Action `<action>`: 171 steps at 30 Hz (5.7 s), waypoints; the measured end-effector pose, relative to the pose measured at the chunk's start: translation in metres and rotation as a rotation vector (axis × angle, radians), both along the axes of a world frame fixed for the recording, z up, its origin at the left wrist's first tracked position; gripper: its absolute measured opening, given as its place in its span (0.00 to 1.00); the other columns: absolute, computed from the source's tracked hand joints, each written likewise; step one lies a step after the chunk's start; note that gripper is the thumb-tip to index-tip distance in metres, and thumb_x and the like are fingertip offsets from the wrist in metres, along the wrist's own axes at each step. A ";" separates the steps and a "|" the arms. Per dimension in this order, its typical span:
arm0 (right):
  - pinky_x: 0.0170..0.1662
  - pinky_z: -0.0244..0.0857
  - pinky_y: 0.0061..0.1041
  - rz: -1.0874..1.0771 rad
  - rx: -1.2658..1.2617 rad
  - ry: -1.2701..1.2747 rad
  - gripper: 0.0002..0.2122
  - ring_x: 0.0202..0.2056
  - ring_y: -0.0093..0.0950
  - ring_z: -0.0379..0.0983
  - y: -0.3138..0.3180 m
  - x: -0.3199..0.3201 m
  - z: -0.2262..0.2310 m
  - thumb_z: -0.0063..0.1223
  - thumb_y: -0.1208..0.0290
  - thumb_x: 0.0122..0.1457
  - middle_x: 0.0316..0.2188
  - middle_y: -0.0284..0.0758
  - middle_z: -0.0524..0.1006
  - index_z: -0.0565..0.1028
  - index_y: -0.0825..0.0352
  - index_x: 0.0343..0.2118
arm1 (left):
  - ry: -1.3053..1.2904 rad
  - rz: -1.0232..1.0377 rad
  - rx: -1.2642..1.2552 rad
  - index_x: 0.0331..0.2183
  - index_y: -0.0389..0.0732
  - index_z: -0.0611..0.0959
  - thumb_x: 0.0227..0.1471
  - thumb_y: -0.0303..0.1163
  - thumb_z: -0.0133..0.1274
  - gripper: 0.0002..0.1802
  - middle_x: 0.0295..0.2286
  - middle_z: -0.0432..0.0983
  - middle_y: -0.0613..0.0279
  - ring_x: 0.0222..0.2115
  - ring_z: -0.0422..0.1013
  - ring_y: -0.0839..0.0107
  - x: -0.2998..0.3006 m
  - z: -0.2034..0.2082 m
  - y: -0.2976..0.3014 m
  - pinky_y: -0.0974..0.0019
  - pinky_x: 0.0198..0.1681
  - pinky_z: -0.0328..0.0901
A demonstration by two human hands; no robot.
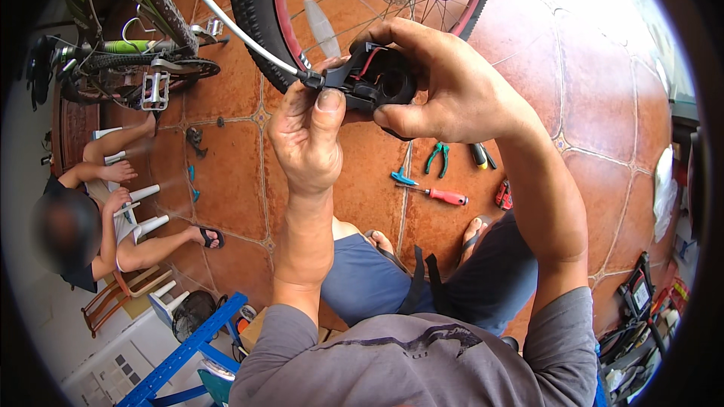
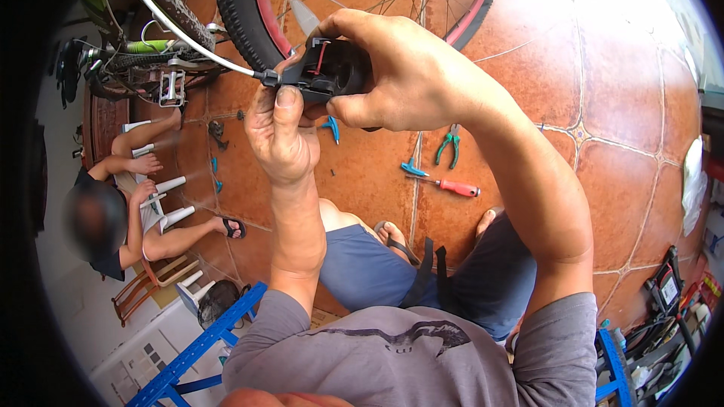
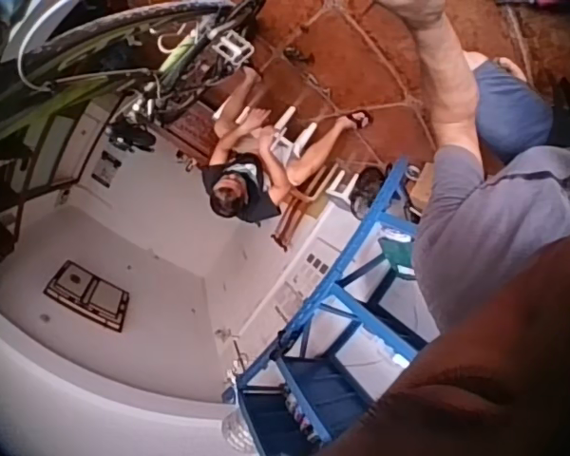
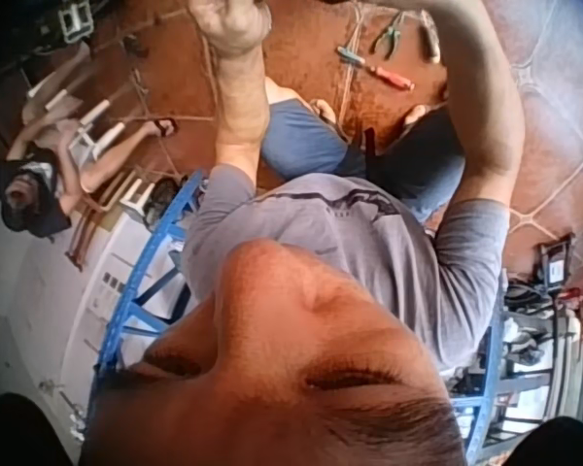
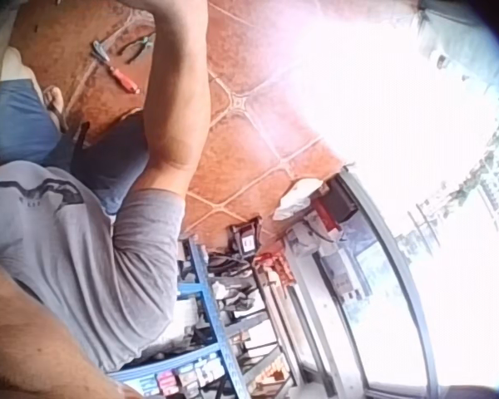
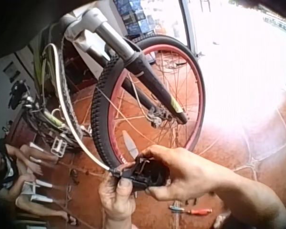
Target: The person sits on the floor and disassembles a bicycle gear shifter using a cordless drill, screwdrivers, and pliers. They remove screws, separate the housing, and manipulate internal components while a child sits nearby.
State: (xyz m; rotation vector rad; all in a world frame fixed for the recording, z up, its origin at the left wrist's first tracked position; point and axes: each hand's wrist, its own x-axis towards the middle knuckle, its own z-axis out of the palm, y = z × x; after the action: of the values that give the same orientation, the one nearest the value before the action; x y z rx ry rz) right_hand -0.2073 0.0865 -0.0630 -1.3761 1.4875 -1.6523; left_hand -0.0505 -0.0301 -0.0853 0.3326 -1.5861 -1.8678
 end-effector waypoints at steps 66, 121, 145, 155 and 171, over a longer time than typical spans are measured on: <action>0.23 0.67 0.32 -0.236 0.442 0.116 0.40 0.17 0.32 0.73 -0.017 0.002 0.028 0.57 0.29 0.39 0.11 0.42 0.71 0.77 0.76 0.16 | 0.056 -0.371 0.989 0.47 0.40 0.72 0.60 0.49 0.42 0.23 0.32 0.76 0.47 0.20 0.74 0.64 -0.005 0.006 -0.001 0.69 0.19 0.72; 0.30 0.65 0.25 0.084 0.483 -0.441 0.36 0.24 0.25 0.71 -0.019 0.024 0.023 0.52 0.33 0.48 0.20 0.36 0.74 0.78 0.73 0.26 | 0.075 -0.353 0.959 0.50 0.43 0.71 0.63 0.47 0.38 0.22 0.36 0.77 0.51 0.22 0.76 0.64 0.023 0.010 -0.005 0.69 0.15 0.69; 0.46 0.66 0.24 0.419 0.049 -0.626 0.24 0.41 0.21 0.70 -0.002 0.019 -0.020 0.62 0.67 0.56 0.38 0.34 0.76 0.68 0.72 0.52 | 0.121 0.067 -0.256 0.49 0.38 0.75 0.56 0.33 0.54 0.19 0.47 0.71 0.45 0.44 0.72 0.62 0.027 0.006 -0.011 0.60 0.45 0.72; 0.48 0.65 0.24 0.460 0.095 -0.653 0.23 0.42 0.20 0.70 -0.012 0.023 -0.027 0.61 0.67 0.57 0.39 0.32 0.76 0.68 0.72 0.52 | 0.032 0.106 -0.215 0.50 0.32 0.71 0.53 0.29 0.58 0.24 0.46 0.71 0.54 0.47 0.68 0.68 0.028 0.008 -0.003 0.62 0.53 0.63; 0.31 0.67 0.21 0.083 0.066 -0.181 0.08 0.25 0.18 0.71 -0.043 0.021 0.038 0.55 0.71 0.57 0.21 0.31 0.77 0.78 0.73 0.34 | -0.056 -0.150 -0.029 0.55 0.29 0.66 0.54 0.25 0.54 0.28 0.45 0.72 0.49 0.45 0.71 0.65 0.036 0.019 -0.002 0.63 0.50 0.68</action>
State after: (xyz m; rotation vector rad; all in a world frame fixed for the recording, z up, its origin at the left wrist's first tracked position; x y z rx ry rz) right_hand -0.1866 0.0432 -0.0245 -1.2030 1.3509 -1.6153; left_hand -0.0146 -0.0318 -0.0659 0.2621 -1.7156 -1.9609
